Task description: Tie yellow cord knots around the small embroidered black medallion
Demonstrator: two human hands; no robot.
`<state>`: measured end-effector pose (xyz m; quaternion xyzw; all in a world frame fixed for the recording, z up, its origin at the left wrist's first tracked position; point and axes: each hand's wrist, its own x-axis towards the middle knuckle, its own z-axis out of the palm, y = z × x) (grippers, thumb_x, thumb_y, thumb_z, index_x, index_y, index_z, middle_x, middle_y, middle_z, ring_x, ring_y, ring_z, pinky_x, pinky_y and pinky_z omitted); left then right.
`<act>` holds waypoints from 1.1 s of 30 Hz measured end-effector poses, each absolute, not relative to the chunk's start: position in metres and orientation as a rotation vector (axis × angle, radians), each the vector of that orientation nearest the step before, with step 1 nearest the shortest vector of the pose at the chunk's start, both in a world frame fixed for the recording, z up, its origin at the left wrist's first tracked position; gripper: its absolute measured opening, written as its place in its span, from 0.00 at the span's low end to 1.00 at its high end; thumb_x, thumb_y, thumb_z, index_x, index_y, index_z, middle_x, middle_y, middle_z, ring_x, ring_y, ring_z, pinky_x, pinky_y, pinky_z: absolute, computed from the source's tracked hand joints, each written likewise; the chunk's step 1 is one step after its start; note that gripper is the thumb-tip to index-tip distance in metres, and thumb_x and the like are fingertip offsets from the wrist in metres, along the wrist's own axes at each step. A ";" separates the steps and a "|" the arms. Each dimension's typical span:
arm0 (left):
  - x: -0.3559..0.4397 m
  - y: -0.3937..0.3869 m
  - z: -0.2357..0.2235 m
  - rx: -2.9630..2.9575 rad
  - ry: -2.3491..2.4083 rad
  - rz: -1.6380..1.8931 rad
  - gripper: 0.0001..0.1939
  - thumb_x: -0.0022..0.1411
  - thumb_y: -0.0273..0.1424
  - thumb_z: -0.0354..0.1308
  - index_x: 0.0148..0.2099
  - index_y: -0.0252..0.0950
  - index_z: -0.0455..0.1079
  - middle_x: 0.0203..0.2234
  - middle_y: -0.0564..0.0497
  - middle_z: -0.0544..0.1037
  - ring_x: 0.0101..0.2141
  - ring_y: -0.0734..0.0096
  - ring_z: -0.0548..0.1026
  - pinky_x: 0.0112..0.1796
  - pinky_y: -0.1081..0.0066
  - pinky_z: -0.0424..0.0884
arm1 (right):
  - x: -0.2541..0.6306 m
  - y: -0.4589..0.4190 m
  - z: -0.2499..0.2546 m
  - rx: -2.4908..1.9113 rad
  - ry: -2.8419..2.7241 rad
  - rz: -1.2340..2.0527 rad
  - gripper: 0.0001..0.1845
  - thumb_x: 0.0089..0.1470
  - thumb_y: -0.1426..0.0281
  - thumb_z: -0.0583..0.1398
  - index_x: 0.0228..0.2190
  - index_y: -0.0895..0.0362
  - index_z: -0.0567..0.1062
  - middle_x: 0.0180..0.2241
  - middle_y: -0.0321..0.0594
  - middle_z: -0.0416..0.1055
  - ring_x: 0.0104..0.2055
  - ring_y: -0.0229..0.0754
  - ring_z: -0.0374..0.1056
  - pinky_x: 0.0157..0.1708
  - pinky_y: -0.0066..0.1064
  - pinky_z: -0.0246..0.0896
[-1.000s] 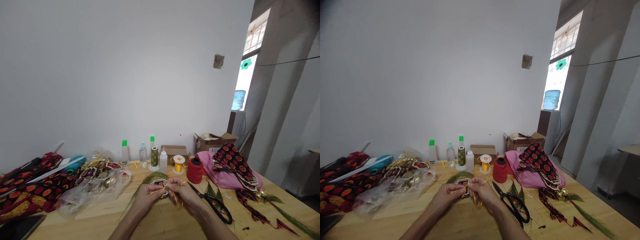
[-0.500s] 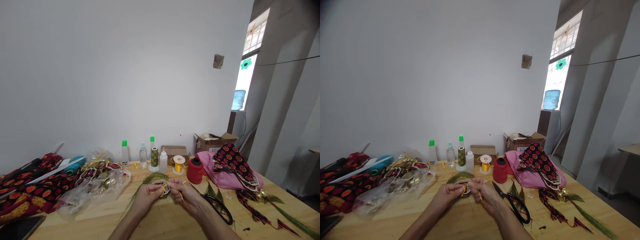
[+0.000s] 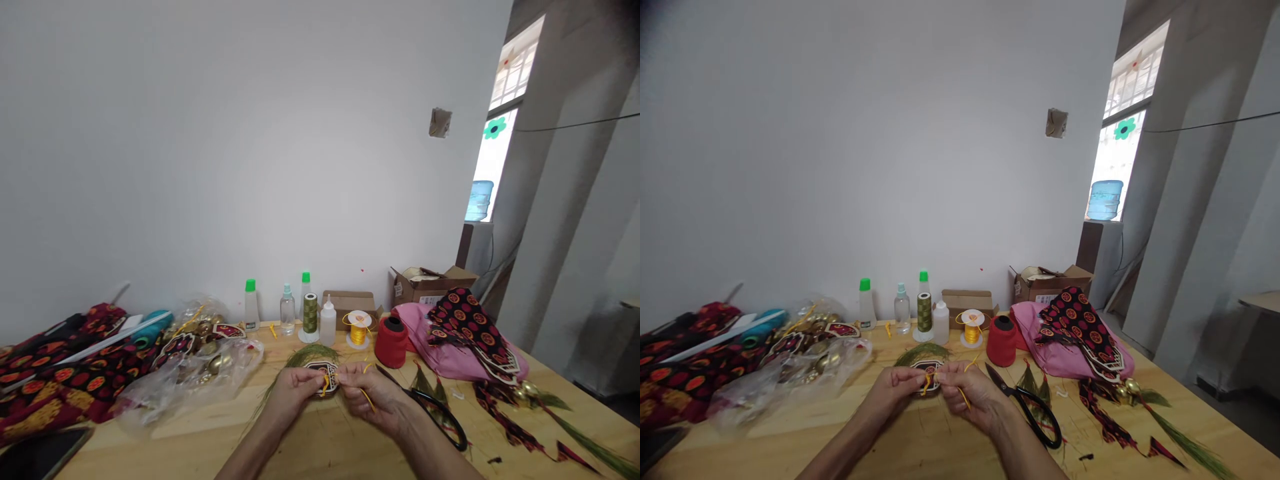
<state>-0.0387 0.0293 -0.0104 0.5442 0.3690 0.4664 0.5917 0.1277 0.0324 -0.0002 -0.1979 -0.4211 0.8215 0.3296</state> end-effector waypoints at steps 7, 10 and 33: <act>-0.039 0.032 -0.016 1.313 0.852 1.059 0.14 0.41 0.33 0.61 0.33 0.33 0.73 0.29 0.46 0.78 0.30 0.67 0.72 0.36 0.70 0.64 | 0.132 0.037 -0.004 -0.428 -0.968 2.251 0.04 0.45 0.75 0.56 0.23 0.62 0.65 0.10 0.24 0.49 0.10 0.23 0.37 0.09 0.16 0.30; -0.038 0.032 -0.016 1.341 0.919 1.045 0.13 0.40 0.34 0.61 0.30 0.32 0.74 0.28 0.46 0.78 0.29 0.67 0.72 0.34 0.70 0.65 | 0.131 0.038 -0.005 -0.415 -0.941 2.276 0.03 0.45 0.75 0.56 0.23 0.63 0.64 0.10 0.24 0.49 0.10 0.22 0.37 0.09 0.15 0.31; -0.038 0.034 -0.017 1.243 0.908 1.047 0.13 0.38 0.34 0.62 0.28 0.30 0.74 0.23 0.47 0.78 0.24 0.71 0.71 0.30 0.73 0.63 | 0.125 0.036 -0.005 -0.421 -0.880 2.273 0.03 0.46 0.75 0.54 0.22 0.62 0.64 0.09 0.24 0.50 0.09 0.23 0.35 0.09 0.17 0.27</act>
